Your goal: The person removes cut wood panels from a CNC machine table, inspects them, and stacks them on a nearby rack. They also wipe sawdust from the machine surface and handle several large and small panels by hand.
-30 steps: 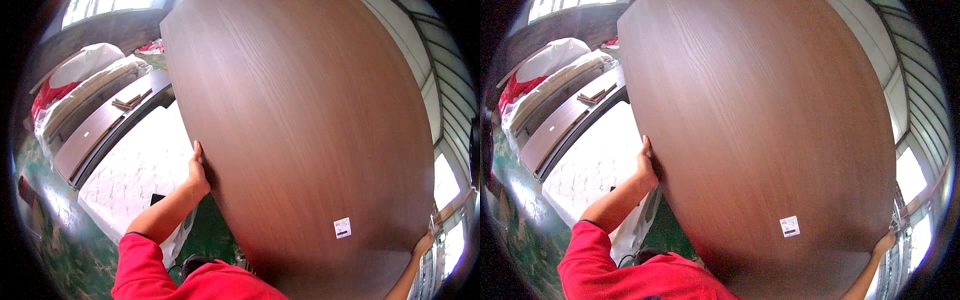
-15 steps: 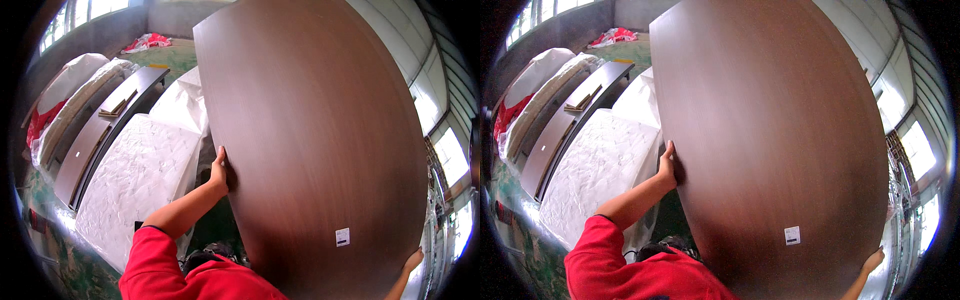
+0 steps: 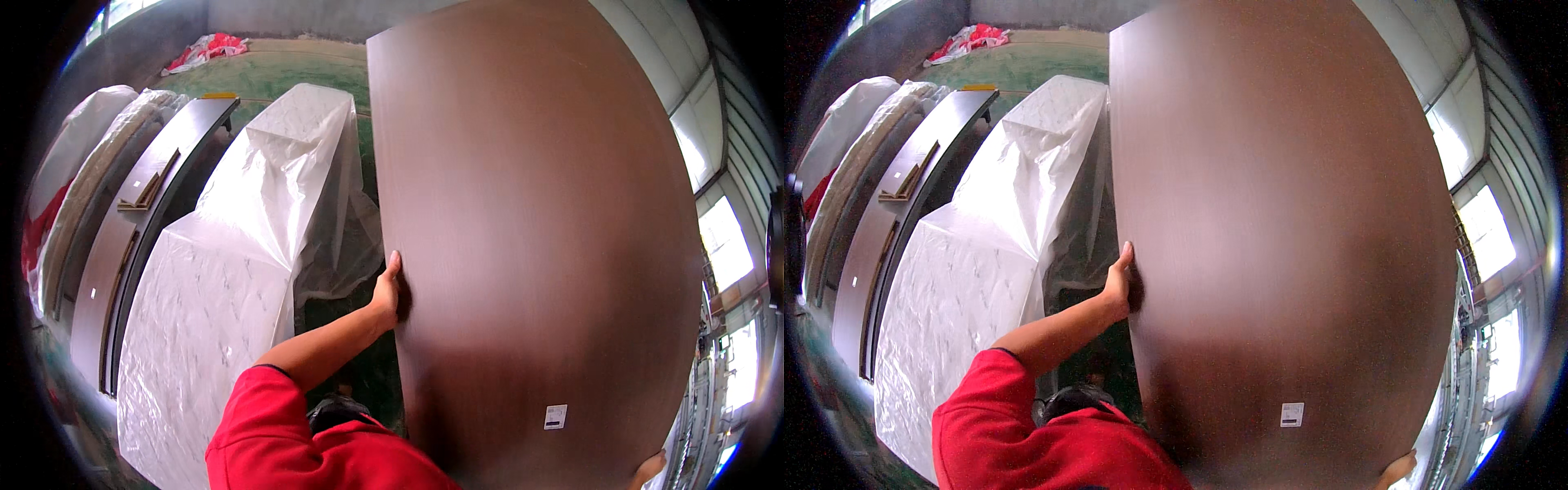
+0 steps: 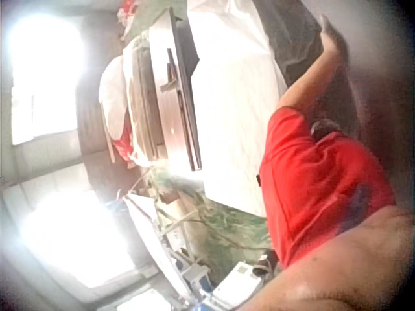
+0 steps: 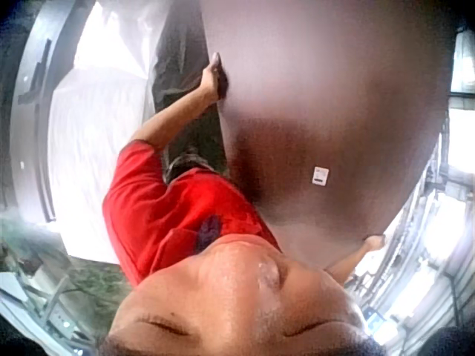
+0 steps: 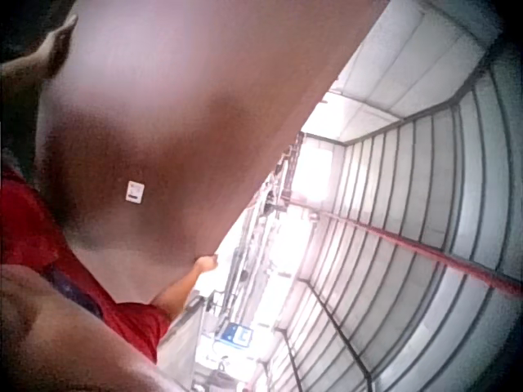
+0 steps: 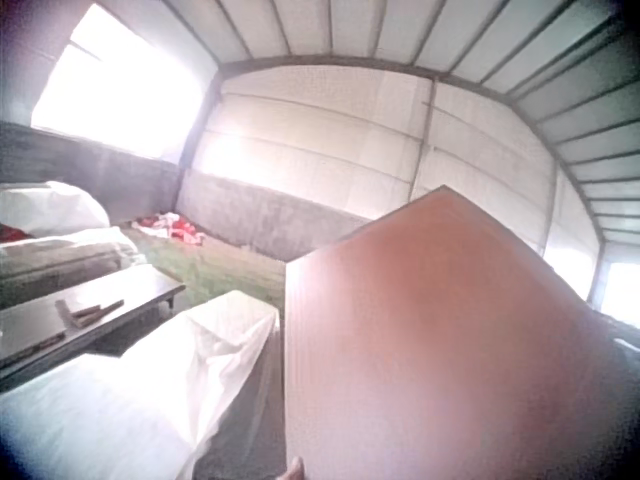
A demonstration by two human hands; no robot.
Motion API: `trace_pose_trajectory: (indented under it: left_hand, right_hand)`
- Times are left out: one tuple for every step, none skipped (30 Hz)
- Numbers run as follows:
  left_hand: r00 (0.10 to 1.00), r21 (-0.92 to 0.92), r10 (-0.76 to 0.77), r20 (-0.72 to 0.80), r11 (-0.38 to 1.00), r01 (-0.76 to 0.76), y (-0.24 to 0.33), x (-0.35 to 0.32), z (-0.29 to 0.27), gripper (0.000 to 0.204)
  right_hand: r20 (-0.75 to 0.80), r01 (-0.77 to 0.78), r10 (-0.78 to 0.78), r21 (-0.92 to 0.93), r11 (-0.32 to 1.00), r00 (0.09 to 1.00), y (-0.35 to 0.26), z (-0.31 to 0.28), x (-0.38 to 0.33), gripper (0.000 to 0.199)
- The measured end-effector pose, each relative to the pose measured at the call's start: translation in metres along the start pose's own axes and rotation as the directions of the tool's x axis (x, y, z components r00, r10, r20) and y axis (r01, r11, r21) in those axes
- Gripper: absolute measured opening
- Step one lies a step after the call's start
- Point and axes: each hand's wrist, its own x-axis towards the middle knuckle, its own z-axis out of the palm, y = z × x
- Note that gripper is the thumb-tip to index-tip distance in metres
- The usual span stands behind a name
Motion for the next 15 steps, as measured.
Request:
trace_pose_trajectory:
  left_hand:
    - [1.000, 0.015, 0.012, -0.002, 1.000, -0.012, 0.013, 0.019, -0.006, 0.082]
    - [1.000, 0.037, -0.017, -0.021, 0.999, 0.018, 0.020, 0.037, -0.005, 0.082]
    - [0.998, 0.058, -0.044, -0.039, 0.997, 0.046, 0.026, 0.053, -0.005, 0.082]
    - [0.996, 0.078, -0.070, -0.059, 0.994, 0.074, 0.030, 0.069, -0.006, 0.082]
    - [0.997, 0.069, -0.081, -0.020, 0.994, 0.082, 0.033, 0.089, -0.011, 0.082]
    - [0.996, 0.063, -0.085, 0.013, 0.995, 0.084, 0.034, 0.106, -0.018, 0.082]
    - [0.995, 0.056, -0.089, 0.045, 0.995, 0.086, 0.034, 0.123, -0.025, 0.082]
    - [0.995, 0.089, -0.098, -0.017, 0.991, 0.099, 0.037, 0.129, -0.015, 0.082]
    - [0.992, 0.111, -0.105, -0.075, 0.987, 0.113, 0.038, 0.142, -0.013, 0.082]
    - [0.985, 0.132, -0.111, -0.133, 0.983, 0.129, 0.037, 0.156, -0.013, 0.082]
    - [0.976, 0.152, -0.110, -0.189, 0.978, 0.140, 0.037, 0.168, -0.013, 0.082]
    - [0.980, 0.134, -0.113, -0.163, 0.982, 0.136, 0.037, 0.189, -0.024, 0.083]
    - [0.984, 0.112, -0.113, -0.138, 0.985, 0.129, 0.034, 0.213, -0.043, 0.083]
    - [0.987, 0.090, -0.118, -0.105, 0.988, 0.128, 0.034, 0.229, -0.042, 0.084]
    - [0.984, 0.113, -0.098, -0.147, 0.987, 0.115, 0.029, 0.242, -0.041, 0.085]
  right_hand:
    - [0.001, -0.002, 0.002, 0.005, 1.000, 1.000, -0.032, 0.010, -0.007, 0.050]
    - [0.003, -0.015, 0.015, -0.009, 1.000, 1.000, -0.046, 0.015, -0.010, 0.050]
    - [0.004, -0.029, 0.029, -0.021, 0.999, 1.000, -0.057, 0.019, -0.012, 0.050]
    - [0.007, -0.038, 0.039, -0.034, 0.999, 0.999, -0.066, 0.023, -0.012, 0.051]
    - [0.010, -0.049, 0.050, -0.052, 0.997, 0.999, -0.074, 0.028, -0.014, 0.051]
    - [0.019, -0.057, 0.059, -0.060, 0.997, 0.998, -0.082, 0.038, -0.013, 0.051]
    - [0.032, -0.066, 0.068, -0.068, 0.996, 0.997, -0.090, 0.049, -0.012, 0.051]
    - [0.041, -0.077, 0.081, -0.079, 0.994, 0.996, -0.092, 0.059, -0.012, 0.051]
    - [0.055, -0.086, 0.091, -0.090, 0.992, 0.994, -0.094, 0.070, -0.014, 0.051]
    - [0.072, -0.092, 0.100, -0.101, 0.991, 0.992, -0.097, 0.083, -0.016, 0.051]
    - [0.083, -0.101, 0.110, -0.109, 0.989, 0.990, -0.100, 0.095, -0.015, 0.052]
    - [0.089, -0.106, 0.116, -0.108, 0.988, 0.989, -0.106, 0.108, -0.014, 0.052]
    - [0.105, -0.104, 0.116, -0.113, 0.988, 0.988, -0.112, 0.122, -0.012, 0.052]
    - [0.108, -0.109, 0.122, -0.120, 0.987, 0.987, -0.116, 0.133, -0.011, 0.052]
    - [0.115, -0.116, 0.131, -0.131, 0.985, 0.985, -0.116, 0.139, -0.013, 0.052]
